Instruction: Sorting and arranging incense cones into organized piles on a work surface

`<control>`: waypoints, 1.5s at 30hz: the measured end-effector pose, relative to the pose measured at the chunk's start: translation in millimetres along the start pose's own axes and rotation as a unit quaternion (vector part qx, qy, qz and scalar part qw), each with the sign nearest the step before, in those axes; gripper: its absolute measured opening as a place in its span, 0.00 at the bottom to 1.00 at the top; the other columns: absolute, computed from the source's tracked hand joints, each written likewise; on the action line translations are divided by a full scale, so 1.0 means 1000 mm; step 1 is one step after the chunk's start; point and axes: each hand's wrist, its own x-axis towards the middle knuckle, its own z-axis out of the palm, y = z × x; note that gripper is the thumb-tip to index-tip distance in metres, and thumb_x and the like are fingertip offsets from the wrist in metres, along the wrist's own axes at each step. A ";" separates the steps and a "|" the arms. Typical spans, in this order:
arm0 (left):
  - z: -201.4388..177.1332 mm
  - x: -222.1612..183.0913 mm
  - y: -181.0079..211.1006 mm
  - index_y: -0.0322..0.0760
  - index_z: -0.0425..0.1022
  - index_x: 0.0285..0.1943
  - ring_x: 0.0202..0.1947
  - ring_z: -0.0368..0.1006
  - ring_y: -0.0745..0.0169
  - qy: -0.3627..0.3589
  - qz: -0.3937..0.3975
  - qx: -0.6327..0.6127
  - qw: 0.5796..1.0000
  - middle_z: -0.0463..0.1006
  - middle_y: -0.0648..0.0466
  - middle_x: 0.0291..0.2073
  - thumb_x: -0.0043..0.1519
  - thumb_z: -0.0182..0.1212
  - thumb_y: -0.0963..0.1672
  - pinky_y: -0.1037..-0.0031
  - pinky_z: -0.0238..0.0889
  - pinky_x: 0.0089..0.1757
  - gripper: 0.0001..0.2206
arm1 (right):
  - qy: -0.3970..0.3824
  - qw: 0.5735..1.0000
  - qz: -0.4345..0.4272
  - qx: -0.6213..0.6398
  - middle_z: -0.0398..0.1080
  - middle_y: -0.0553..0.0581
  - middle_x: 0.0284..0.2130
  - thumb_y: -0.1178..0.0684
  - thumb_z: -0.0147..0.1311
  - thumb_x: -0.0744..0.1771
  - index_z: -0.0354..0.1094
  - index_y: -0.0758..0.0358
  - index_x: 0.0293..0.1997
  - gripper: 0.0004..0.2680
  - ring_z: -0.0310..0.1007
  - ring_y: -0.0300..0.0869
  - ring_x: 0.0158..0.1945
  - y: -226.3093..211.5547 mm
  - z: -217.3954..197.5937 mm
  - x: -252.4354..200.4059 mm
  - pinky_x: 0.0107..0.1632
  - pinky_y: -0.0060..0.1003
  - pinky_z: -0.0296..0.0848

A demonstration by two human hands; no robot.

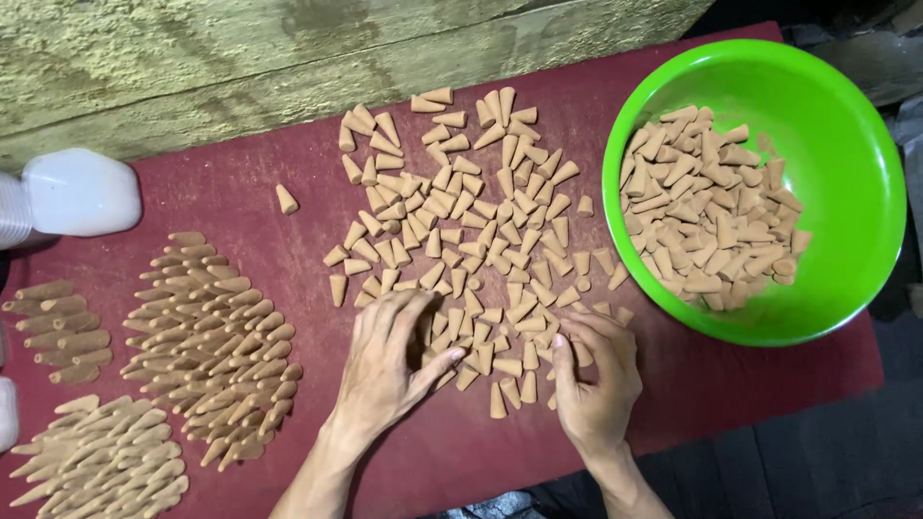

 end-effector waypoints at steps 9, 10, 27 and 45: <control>-0.005 0.001 0.001 0.30 0.60 0.71 0.62 0.69 0.45 0.026 -0.002 -0.065 0.998 0.68 0.39 0.61 0.64 0.65 0.50 0.56 0.71 0.60 0.31 | -0.168 0.979 -0.018 -0.116 0.70 0.47 0.41 0.40 0.67 0.62 0.76 0.54 0.51 0.17 0.67 0.46 0.49 0.003 0.008 0.027 0.58 0.45 0.62; -0.005 0.001 0.000 0.30 0.60 0.71 0.62 0.69 0.45 0.027 -0.004 -0.064 0.998 0.68 0.39 0.61 0.64 0.65 0.50 0.56 0.71 0.60 0.31 | -0.170 0.979 -0.020 -0.115 0.70 0.47 0.41 0.40 0.67 0.62 0.76 0.54 0.51 0.17 0.67 0.46 0.49 0.004 0.010 0.026 0.58 0.45 0.62; 0.016 -0.003 -0.009 0.40 0.74 0.59 0.62 0.60 0.43 -0.003 -0.001 -0.016 1.000 0.68 0.43 0.60 0.65 0.62 0.51 0.47 0.63 0.57 0.18 | -0.118 0.991 -0.045 -0.037 0.78 0.47 0.40 0.55 0.60 0.66 0.76 0.55 0.41 0.03 0.74 0.43 0.49 -0.006 0.028 0.023 0.59 0.40 0.61; -0.007 0.038 0.026 0.34 0.65 0.69 0.65 0.63 0.49 0.047 -0.077 -0.076 0.993 0.68 0.43 0.64 0.70 0.48 0.51 0.47 0.56 0.62 0.23 | -0.172 0.984 -0.034 0.032 0.69 0.66 0.58 0.52 0.56 0.69 0.67 0.71 0.59 0.15 0.69 0.54 0.63 0.007 0.051 0.113 0.67 0.51 0.68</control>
